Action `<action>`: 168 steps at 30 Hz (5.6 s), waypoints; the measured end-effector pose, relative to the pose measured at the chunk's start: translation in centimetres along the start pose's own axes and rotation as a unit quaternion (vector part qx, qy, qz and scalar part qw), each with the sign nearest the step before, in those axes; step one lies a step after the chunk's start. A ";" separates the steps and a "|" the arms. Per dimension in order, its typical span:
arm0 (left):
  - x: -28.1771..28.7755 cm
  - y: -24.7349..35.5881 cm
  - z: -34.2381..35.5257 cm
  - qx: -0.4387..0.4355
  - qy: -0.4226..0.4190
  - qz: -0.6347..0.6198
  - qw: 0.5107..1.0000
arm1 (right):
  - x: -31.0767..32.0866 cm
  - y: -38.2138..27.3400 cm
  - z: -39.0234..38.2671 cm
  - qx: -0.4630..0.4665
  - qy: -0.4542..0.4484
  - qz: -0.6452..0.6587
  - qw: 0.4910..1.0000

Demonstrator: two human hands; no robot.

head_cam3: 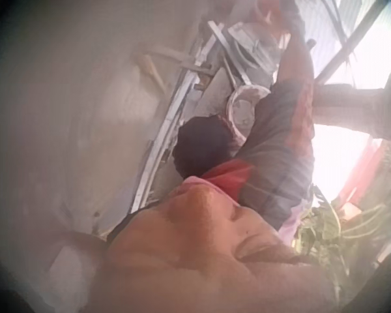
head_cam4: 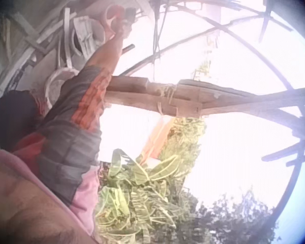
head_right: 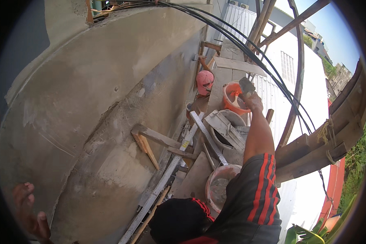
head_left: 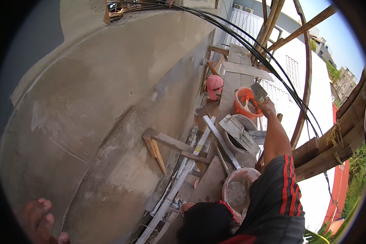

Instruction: The person applies and smooths wet plaster onto a curved wall using a trowel and a long straightedge. They repeatedly scoop plaster from a bucket, spread it along the wall, and level the surface with the straightedge. Another worker is visible in the background also working on the wall.

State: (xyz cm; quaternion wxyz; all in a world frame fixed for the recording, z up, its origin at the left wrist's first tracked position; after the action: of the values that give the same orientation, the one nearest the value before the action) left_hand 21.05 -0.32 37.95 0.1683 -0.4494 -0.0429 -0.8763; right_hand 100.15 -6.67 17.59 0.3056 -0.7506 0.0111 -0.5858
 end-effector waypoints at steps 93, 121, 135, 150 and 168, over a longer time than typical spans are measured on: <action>-43.5 15.1 2.6 0.387 -0.240 -0.779 0.431 | -0.7 8.6 -31.0 0.231 -0.124 0.044 0.964; -44.1 7.9 0.2 0.378 0.048 -0.767 0.517 | -9.4 1.5 -32.9 0.122 -0.291 -0.021 0.949; -44.6 6.6 -0.8 0.406 0.055 -0.752 0.517 | -11.3 5.3 -31.9 0.151 -0.253 -0.004 0.956; -44.2 5.9 -0.7 0.415 0.066 -0.735 0.533 | -12.0 6.0 -32.0 0.202 -0.198 0.001 0.959; -45.3 11.9 -0.5 0.414 -0.192 -0.784 0.421 | -9.5 5.1 -30.7 0.063 -0.116 0.280 0.951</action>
State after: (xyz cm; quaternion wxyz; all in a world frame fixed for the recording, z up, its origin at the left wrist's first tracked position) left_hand 49.07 -0.05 0.39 -0.4382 -0.2540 -0.7658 -0.3962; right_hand 71.75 -20.90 10.82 0.5034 -0.7589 0.1482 -0.3855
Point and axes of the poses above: each hand's wrist, its own z-axis towards the middle knuckle, its own x-axis out of the back of the hand, y = z × x, the point moved 1 cm from there along z, towards the middle knuckle, and after that the axes turned 13 degrees about -y, right-handed, at the moved point
